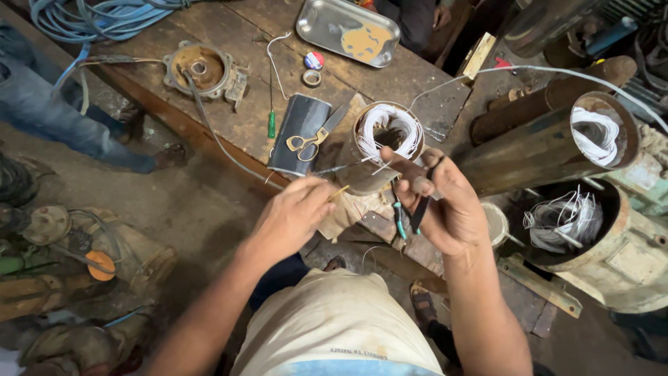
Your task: The person strips insulation from a wire using pliers, twists the exposed strands, and wraps the connection with electrical tape. The person repeats this process on multiple wire ends at a cluttered workbench.
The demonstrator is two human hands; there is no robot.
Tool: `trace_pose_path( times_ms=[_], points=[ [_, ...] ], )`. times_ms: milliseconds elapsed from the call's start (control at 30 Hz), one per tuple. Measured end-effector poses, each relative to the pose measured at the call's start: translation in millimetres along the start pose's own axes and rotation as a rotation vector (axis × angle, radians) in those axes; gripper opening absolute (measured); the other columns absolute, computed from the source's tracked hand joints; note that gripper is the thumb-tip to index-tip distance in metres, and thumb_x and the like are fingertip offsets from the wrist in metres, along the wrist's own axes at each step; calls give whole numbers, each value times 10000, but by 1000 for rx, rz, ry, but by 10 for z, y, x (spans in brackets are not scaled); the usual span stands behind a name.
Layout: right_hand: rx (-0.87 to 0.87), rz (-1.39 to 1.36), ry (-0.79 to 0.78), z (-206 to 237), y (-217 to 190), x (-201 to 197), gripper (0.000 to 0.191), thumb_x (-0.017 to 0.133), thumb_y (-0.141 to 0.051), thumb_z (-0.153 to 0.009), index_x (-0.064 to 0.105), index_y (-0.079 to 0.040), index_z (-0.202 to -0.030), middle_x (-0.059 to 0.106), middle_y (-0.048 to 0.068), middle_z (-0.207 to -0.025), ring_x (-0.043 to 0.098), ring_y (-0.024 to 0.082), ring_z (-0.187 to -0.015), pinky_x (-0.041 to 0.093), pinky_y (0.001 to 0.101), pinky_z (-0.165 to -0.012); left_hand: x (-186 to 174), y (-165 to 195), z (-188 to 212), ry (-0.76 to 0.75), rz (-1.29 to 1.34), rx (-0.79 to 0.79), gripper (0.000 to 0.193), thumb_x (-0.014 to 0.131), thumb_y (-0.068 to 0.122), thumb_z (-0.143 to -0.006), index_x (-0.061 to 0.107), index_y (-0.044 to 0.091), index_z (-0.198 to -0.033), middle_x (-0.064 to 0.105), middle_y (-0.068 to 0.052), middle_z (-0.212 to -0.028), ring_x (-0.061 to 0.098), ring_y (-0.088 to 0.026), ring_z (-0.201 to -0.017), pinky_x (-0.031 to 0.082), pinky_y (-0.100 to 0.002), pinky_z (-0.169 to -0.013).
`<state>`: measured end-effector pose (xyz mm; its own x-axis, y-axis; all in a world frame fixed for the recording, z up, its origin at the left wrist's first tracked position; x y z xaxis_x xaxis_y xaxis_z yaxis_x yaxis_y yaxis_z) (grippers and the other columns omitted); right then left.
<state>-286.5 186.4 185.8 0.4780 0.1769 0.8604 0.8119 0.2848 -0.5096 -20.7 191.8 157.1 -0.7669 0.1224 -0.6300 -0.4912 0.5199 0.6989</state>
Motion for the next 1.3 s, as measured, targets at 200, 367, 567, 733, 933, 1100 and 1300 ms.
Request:
trace_pose_path(
  times_ms=[200, 367, 567, 733, 933, 1100, 1300],
  points=[
    [-62, -88, -12, 19, 120, -182, 240, 733, -95, -997, 621, -61, -1207, 486, 303, -1506, 557, 58, -875, 484, 320, -1034, -64, 200, -21, 18, 139, 65, 171, 601, 38, -969, 608, 19, -1139, 649, -156, -1077, 619, -379, -1061, 491, -457, -926],
    [-35, 9, 76, 31, 158, -328, 219, 745, -127, -989, 618, -53, -1151, 505, 222, -1392, 564, 85, -849, 492, 343, -974, 34, 267, -84, 107, 114, 56, 209, 600, -15, -904, 609, 20, -1110, 639, -168, -1085, 606, -404, -1065, 486, -477, -925],
    [-86, 555, 187, 124, 337, -278, 143, 670, -155, -998, 621, -27, -1037, 648, 92, -1373, 603, 106, -810, 521, 333, -845, 70, 326, -133, -36, 227, -129, 154, 607, -10, -940, 601, 12, -1093, 640, -192, -1096, 634, -424, -1017, 497, -487, -819],
    [-4, 870, 236, 224, 605, -282, 115, 625, -110, -1053, 637, -4, -1097, 616, 49, -1011, 607, 91, -822, 500, 258, -744, 29, 252, -208, -36, 159, -75, 213, 577, -41, -914, 583, 1, -1122, 633, -205, -1080, 621, -435, -1025, 491, -491, -842],
    [38, 946, 274, 54, 705, -388, 157, 626, -97, -992, 674, -21, -1122, 680, -6, -919, 605, 52, -784, 498, 222, -706, 16, 227, -228, -20, 228, -55, 133, 626, -9, -933, 585, 13, -1058, 643, -178, -1009, 642, -376, -963, 503, -450, -832],
    [-23, 1013, 248, -62, 731, -369, 93, 644, -88, -1023, 671, -5, -1054, 659, -31, -877, 551, 32, -771, 449, 216, -678, -5, 265, -284, -5, 352, -185, 180, 665, 48, -931, 584, 22, -1089, 680, -138, -922, 694, -298, -872, 539, -393, -788],
    [-50, 985, 227, -95, 739, -356, 73, 637, -81, -1024, 655, -13, -1046, 666, -30, -902, 570, 34, -795, 469, 219, -707, -48, 261, -341, -89, 394, -347, 306, 653, 95, -922, 632, 47, -1224, 731, -107, -867, 736, -234, -785, 570, -354, -749]
  ],
)
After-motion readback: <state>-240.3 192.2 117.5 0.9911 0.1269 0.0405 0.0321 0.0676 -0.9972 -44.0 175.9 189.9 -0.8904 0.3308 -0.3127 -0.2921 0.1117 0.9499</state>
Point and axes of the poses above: each hand's wrist, its own z-axis away from the middle knuckle, its own x-axis out of the palm, y = z × x, the point moved 1 cm from there along -z, towards the middle knuckle
